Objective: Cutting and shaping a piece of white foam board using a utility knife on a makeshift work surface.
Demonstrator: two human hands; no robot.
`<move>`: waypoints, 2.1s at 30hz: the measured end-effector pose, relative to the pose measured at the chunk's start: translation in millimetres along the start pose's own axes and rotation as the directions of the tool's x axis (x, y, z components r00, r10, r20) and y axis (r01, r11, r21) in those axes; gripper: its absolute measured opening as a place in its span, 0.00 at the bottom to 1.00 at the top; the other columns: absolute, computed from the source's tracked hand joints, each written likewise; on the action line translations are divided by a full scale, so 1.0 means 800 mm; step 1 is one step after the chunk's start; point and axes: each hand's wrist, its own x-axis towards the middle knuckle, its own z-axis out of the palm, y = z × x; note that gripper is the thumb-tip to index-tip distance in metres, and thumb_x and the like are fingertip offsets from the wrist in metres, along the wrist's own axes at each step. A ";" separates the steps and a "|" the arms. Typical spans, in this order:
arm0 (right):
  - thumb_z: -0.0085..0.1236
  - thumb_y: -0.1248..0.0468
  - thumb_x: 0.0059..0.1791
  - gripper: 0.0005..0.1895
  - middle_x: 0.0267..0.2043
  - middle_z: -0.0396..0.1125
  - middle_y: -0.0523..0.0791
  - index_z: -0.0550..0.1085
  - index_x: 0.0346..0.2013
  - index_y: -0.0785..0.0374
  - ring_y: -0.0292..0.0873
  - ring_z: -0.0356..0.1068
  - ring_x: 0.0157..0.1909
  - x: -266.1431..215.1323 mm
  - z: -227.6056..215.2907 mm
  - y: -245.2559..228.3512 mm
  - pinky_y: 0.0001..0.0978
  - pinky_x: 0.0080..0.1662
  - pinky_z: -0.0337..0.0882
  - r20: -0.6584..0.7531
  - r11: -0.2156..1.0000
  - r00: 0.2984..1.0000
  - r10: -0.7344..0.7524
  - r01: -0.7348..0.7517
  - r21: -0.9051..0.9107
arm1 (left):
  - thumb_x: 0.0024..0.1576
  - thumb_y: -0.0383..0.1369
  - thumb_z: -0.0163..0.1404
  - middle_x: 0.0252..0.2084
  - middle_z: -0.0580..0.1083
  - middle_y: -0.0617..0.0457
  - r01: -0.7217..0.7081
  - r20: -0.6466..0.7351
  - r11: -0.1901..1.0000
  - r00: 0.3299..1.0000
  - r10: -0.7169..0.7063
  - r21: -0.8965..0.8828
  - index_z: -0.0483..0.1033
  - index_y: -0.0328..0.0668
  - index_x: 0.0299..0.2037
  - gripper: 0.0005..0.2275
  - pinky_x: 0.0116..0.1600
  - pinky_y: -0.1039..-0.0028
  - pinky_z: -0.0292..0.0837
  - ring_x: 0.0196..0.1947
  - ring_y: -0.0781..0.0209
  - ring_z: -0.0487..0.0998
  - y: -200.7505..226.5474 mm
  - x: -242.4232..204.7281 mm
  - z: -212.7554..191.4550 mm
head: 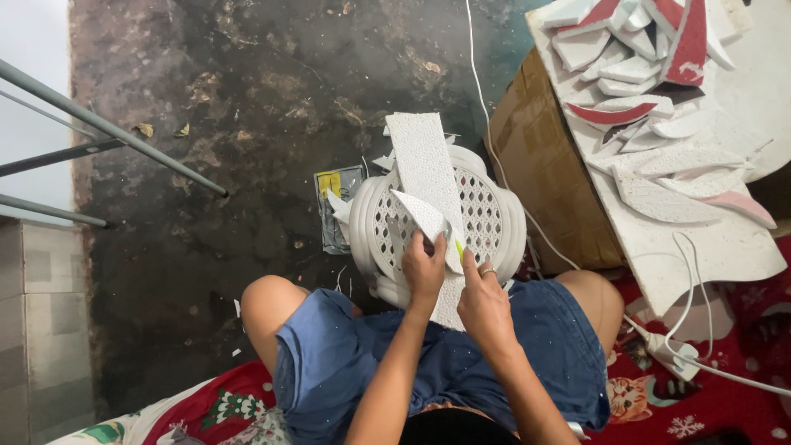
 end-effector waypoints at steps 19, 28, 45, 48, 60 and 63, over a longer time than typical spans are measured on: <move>0.45 0.72 0.45 0.27 0.31 0.70 0.56 0.68 0.59 0.54 0.56 0.69 0.26 -0.032 -0.056 0.014 0.43 0.27 0.69 0.019 0.798 0.967 0.254 -0.220 0.561 | 0.54 0.45 0.50 0.21 0.74 0.46 0.110 0.052 0.994 0.992 -0.111 0.022 0.69 0.40 0.27 0.15 0.32 0.63 0.70 0.26 0.46 0.77 0.012 -0.002 -0.006; 0.43 0.75 0.47 0.24 0.28 0.68 0.60 0.64 0.59 0.68 0.51 0.68 0.13 -0.017 -0.040 0.009 0.38 0.11 0.68 0.249 0.355 0.907 0.341 -0.369 0.859 | 0.54 0.44 0.50 0.21 0.74 0.45 0.112 0.036 0.994 0.993 -0.112 0.011 0.69 0.40 0.27 0.14 0.32 0.62 0.70 0.26 0.45 0.78 0.016 -0.002 -0.007; 0.40 0.76 0.47 0.24 0.25 0.65 0.58 0.62 0.59 0.74 0.48 0.64 0.11 0.000 -0.025 -0.001 0.35 0.09 0.63 0.259 0.227 0.914 0.313 -0.336 0.914 | 0.54 0.44 0.51 0.18 0.73 0.48 0.046 0.011 0.999 0.999 -0.046 0.024 0.68 0.42 0.24 0.15 0.29 0.63 0.69 0.23 0.46 0.76 0.002 -0.002 0.001; 0.40 0.77 0.46 0.24 0.25 0.65 0.59 0.63 0.59 0.71 0.50 0.65 0.11 -0.012 -0.019 0.000 0.37 0.08 0.63 0.261 0.232 0.909 0.324 -0.344 0.910 | 0.53 0.44 0.51 0.18 0.73 0.48 0.053 -0.008 0.998 0.999 -0.052 0.034 0.68 0.42 0.24 0.15 0.30 0.62 0.69 0.24 0.45 0.76 0.003 -0.003 0.004; 0.41 0.77 0.43 0.28 0.25 0.64 0.58 0.64 0.59 0.68 0.48 0.64 0.11 -0.035 -0.057 0.014 0.31 0.07 0.61 0.155 0.135 0.901 0.404 -0.227 0.965 | 0.54 0.42 0.51 0.18 0.73 0.45 0.072 -0.002 0.997 0.997 -0.072 0.024 0.69 0.39 0.25 0.14 0.30 0.62 0.69 0.23 0.44 0.77 0.004 -0.001 0.000; 0.39 0.77 0.45 0.29 0.26 0.63 0.57 0.60 0.62 0.68 0.49 0.65 0.13 -0.022 -0.050 0.040 0.34 0.10 0.63 0.003 0.244 0.913 0.408 -0.111 0.963 | 0.54 0.43 0.51 0.18 0.73 0.45 0.056 0.005 0.998 0.998 -0.056 0.010 0.68 0.40 0.24 0.15 0.30 0.64 0.69 0.23 0.45 0.76 0.005 -0.001 -0.002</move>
